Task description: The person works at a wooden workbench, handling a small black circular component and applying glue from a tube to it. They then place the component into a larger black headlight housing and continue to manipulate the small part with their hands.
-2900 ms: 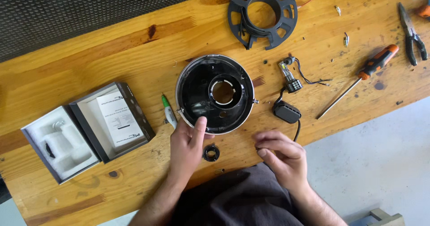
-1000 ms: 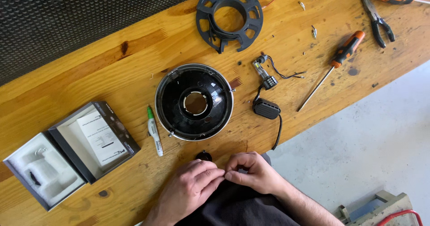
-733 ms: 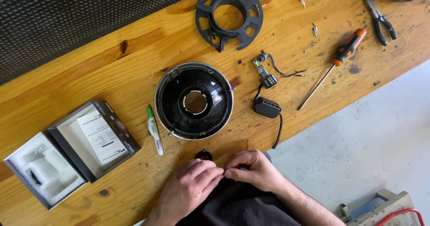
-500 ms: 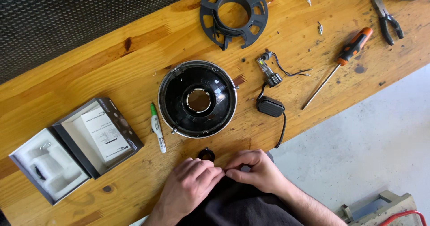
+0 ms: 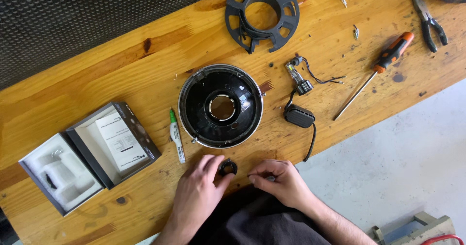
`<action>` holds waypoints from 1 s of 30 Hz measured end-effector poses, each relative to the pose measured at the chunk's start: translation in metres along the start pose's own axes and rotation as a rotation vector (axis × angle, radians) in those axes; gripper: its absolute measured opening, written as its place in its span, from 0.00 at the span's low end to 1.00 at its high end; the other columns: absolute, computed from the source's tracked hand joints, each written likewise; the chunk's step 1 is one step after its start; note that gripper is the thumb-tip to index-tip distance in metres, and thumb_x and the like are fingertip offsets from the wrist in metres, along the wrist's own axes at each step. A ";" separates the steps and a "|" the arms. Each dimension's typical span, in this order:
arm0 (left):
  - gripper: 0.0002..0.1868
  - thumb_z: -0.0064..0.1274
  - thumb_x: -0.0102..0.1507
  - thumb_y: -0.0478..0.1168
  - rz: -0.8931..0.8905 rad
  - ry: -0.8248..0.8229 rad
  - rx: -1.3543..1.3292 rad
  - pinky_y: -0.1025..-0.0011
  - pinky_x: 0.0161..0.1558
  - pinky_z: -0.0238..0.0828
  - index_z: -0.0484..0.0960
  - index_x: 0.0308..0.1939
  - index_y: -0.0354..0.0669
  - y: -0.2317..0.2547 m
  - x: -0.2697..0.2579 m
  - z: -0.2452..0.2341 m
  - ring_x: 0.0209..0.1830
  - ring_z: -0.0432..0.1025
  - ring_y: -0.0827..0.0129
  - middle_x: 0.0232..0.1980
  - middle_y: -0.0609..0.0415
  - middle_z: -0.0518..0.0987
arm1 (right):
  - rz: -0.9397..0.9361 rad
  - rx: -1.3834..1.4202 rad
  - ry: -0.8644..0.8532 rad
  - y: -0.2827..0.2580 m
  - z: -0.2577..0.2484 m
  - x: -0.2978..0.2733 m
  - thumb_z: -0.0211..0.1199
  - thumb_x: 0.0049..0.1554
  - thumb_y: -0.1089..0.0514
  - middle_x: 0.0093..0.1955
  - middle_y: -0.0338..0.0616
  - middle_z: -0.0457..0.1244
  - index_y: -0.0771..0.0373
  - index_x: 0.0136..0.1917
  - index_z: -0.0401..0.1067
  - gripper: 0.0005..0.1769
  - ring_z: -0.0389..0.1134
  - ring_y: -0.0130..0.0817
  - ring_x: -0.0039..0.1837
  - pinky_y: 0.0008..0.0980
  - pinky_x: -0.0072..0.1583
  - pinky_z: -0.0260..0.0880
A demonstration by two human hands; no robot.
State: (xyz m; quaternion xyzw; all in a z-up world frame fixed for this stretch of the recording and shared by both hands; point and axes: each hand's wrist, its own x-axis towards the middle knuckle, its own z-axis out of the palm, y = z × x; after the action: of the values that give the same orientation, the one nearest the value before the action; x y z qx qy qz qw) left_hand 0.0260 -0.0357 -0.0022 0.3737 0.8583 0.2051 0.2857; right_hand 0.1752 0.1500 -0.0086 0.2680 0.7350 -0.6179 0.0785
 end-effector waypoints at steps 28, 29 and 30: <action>0.18 0.72 0.53 0.34 -0.485 -0.107 -1.438 0.69 0.29 0.81 0.77 0.39 0.36 0.018 0.014 0.013 0.24 0.79 0.60 0.32 0.47 0.80 | 0.015 0.556 -0.039 -0.003 -0.002 -0.007 0.66 0.59 0.57 0.40 0.48 0.74 0.68 0.45 0.76 0.10 0.76 0.33 0.44 0.27 0.50 0.77; 0.18 0.71 0.53 0.32 -0.460 -0.095 -1.468 0.70 0.28 0.80 0.76 0.39 0.37 0.016 0.013 0.019 0.23 0.78 0.61 0.32 0.46 0.80 | 0.013 0.573 -0.041 -0.001 -0.002 -0.007 0.66 0.60 0.57 0.40 0.49 0.74 0.68 0.45 0.75 0.10 0.76 0.33 0.44 0.28 0.50 0.77; 0.17 0.71 0.54 0.31 -0.434 -0.084 -1.498 0.70 0.27 0.80 0.76 0.39 0.37 0.013 0.012 0.025 0.22 0.77 0.62 0.31 0.46 0.80 | 0.010 0.589 -0.043 0.001 -0.002 -0.007 0.65 0.60 0.57 0.40 0.50 0.75 0.69 0.45 0.75 0.10 0.76 0.34 0.44 0.28 0.51 0.77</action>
State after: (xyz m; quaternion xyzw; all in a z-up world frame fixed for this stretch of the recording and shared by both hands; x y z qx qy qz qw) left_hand 0.0420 -0.0146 -0.0181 -0.0879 0.5334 0.6551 0.5278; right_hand 0.1820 0.1497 -0.0056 0.2699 0.5206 -0.8099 0.0160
